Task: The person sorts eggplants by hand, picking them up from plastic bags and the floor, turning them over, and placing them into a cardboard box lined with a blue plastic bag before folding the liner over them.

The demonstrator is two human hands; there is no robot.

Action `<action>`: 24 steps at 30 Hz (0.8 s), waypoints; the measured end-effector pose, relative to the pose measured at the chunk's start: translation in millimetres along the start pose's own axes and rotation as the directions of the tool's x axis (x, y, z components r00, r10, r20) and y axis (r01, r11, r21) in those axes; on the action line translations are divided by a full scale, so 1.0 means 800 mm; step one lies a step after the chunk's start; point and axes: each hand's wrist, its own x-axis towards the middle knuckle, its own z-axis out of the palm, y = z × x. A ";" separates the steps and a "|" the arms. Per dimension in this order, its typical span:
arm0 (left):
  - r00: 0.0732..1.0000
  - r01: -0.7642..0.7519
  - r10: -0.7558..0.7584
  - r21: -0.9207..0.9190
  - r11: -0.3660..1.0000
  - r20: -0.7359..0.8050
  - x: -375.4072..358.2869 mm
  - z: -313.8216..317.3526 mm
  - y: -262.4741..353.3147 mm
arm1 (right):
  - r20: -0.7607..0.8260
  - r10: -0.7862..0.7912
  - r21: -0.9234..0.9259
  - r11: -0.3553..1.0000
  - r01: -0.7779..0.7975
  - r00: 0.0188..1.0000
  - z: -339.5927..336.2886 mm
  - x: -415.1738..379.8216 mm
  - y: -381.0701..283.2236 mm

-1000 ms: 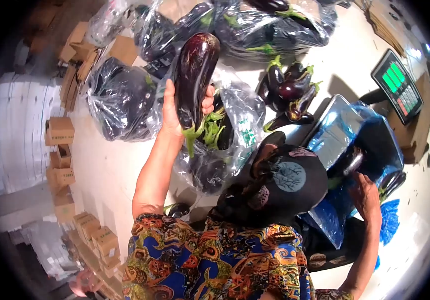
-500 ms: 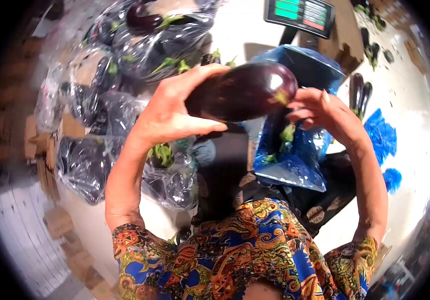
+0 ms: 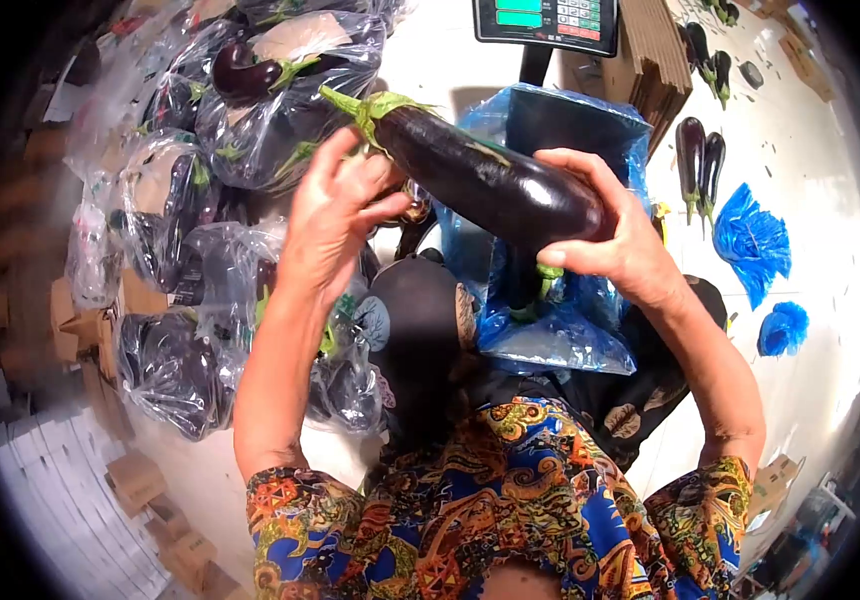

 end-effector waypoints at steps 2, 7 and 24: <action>0.993 0.111 -0.107 -0.098 0.989 0.043 0.002 0.013 0.001 | 0.005 -0.018 -0.073 0.997 0.019 1.000 0.013 0.001 -0.001; 1.000 0.014 -0.013 -0.047 0.999 0.015 0.030 0.008 -0.010 | 0.046 -0.183 -0.368 0.911 0.187 0.982 0.026 0.008 0.019; 0.961 -0.057 0.121 -0.251 0.966 0.248 0.045 -0.113 -0.037 | 0.212 0.205 -0.442 0.892 -0.093 0.956 0.023 0.022 0.048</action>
